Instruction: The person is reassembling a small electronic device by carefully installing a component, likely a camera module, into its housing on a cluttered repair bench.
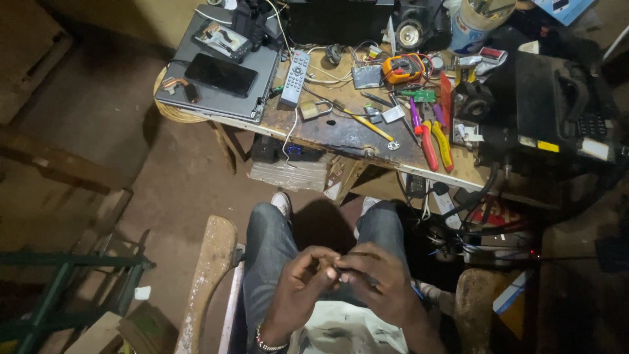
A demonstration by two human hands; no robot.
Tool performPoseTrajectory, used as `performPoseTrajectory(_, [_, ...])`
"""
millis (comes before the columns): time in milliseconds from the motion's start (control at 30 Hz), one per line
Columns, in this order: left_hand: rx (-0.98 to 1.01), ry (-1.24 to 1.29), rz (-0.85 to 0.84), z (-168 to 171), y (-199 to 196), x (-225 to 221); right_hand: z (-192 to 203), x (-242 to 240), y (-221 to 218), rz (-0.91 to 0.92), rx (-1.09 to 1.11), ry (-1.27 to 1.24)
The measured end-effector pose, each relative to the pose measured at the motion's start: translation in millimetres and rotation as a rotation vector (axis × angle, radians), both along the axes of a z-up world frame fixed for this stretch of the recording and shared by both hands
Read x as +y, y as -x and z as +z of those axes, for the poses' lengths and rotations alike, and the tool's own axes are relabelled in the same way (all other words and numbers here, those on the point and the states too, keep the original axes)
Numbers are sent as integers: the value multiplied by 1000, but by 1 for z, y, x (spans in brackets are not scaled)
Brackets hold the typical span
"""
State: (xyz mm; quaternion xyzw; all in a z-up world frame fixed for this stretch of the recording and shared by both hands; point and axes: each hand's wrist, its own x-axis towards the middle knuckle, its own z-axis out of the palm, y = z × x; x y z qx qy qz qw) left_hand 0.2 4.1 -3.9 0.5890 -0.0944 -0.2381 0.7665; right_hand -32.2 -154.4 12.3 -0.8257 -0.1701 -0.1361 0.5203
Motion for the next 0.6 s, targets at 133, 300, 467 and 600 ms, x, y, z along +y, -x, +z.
performPoseTrajectory(133, [-60,69,-18,-2,1,0,6,2,2,-26,-46,94])
performPoseTrajectory(300, [-270,1,-1,-1,1,2,2,5,7,-85,35,96])
performPoseTrajectory(467, [-298,47,54,-2,4,3,-11,0,10,-136,123,-11])
performPoseTrajectory(600, [-272,-100,127,-2,1,0,-1,4,5,-112,120,-55])
